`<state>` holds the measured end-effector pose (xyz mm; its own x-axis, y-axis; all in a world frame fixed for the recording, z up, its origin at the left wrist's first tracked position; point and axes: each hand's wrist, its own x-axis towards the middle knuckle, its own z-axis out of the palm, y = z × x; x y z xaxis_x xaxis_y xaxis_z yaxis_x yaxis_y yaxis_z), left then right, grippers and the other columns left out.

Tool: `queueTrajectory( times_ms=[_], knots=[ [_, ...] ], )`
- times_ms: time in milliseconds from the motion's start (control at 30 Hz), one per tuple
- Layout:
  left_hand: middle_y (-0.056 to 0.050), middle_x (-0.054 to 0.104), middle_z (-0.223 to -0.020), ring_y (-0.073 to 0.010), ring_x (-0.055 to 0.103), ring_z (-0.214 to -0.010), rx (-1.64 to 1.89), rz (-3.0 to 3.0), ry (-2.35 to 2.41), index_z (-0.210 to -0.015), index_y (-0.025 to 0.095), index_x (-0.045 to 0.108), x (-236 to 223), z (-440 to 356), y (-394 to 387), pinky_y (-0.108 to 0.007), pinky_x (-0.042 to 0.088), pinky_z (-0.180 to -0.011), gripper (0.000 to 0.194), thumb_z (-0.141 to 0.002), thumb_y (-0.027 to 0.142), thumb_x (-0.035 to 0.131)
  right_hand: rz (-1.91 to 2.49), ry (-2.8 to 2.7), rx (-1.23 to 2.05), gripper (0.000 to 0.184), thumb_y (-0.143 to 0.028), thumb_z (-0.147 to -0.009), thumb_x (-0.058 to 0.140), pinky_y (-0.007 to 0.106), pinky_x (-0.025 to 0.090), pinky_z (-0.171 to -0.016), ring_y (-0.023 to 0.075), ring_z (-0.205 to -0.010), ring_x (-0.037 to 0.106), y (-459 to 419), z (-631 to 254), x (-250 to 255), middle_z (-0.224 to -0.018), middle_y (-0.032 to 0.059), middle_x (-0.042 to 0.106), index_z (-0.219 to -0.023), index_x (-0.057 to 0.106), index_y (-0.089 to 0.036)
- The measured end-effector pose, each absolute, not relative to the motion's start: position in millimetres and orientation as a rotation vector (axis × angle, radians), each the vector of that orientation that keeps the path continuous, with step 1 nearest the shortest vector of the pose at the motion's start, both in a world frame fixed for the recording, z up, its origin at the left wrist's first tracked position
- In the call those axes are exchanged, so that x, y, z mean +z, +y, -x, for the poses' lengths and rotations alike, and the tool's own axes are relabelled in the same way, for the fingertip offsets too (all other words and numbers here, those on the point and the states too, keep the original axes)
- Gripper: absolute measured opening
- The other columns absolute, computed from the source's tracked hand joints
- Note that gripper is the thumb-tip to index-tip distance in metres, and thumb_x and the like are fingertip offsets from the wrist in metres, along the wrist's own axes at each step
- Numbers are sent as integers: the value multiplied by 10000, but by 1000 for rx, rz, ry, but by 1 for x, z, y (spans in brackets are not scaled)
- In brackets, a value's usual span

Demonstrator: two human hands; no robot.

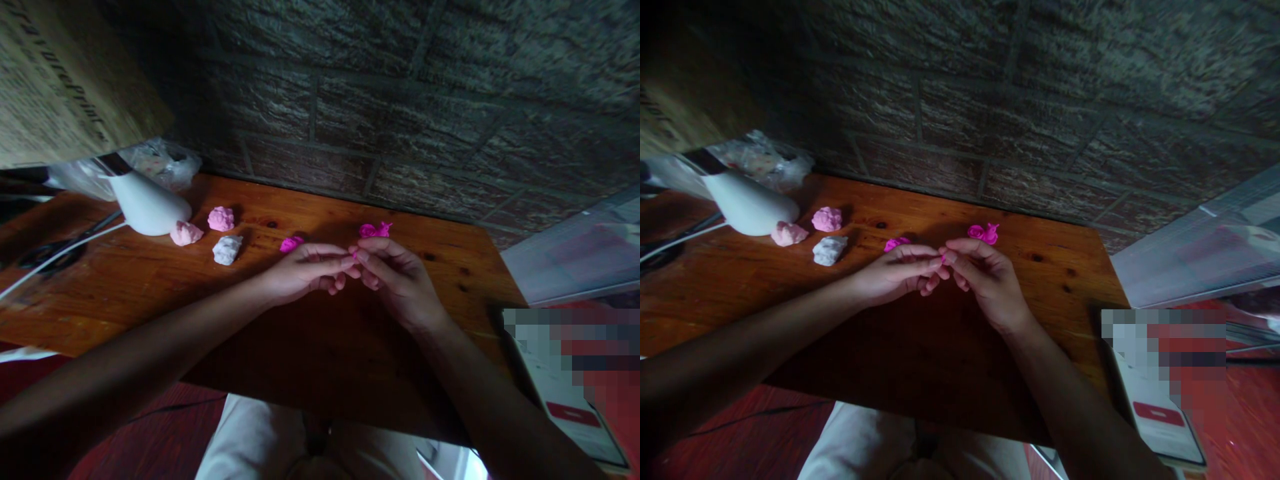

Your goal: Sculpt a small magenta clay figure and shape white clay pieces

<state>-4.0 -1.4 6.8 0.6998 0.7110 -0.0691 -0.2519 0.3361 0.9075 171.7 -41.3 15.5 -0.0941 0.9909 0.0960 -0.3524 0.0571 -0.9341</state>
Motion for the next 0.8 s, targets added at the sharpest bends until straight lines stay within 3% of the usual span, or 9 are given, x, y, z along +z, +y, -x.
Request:
queueTrajectory(
  times_ms=[300, 500, 667, 800],
  knots=[
    [-34, 719, -809, -73, 577, -610, 698, -1068, 529, -847, 133, 742, 8, 3, -2, -201, 436, -547, 314, -755, 420, 830, 822, -1100, 1335, 99, -248, -812, 782, 220, 370, -488, 53, -525, 443, -42, -172, 13, -905, -21, 757, -902, 774, -287],
    [-30, 710, -774, -66, 563, -600, 690, -1044, 526, -837, 130, 737, 7, 4, -2, -203, 420, -553, 334, -752, 439, 829, 839, -1160, 1338, 212, -262, -818, 778, 231, 414, -500, 70, -564, 496, -42, -174, 12, -1042, -6, 770, -1022, 767, -320],
    [-16, 704, -753, -61, 555, -591, 691, -1046, 507, -854, 136, 736, 7, 4, -2, -206, 412, -561, 328, -747, 430, 836, 811, -1170, 1321, 128, -226, -819, 777, 215, 397, -492, 56, -546, 484, -42, -175, 12, -886, -28, 745, -927, 776, -295],
    [-45, 721, -783, -81, 576, -611, 669, -1027, 518, -865, 123, 734, 9, 3, -3, -217, 429, -559, 382, -736, 468, 835, 830, -1165, 1309, 117, -254, -812, 785, 222, 390, -488, 58, -537, 466, -42, -175, 14, -879, -21, 742, -924, 768, -283]
  ],
)
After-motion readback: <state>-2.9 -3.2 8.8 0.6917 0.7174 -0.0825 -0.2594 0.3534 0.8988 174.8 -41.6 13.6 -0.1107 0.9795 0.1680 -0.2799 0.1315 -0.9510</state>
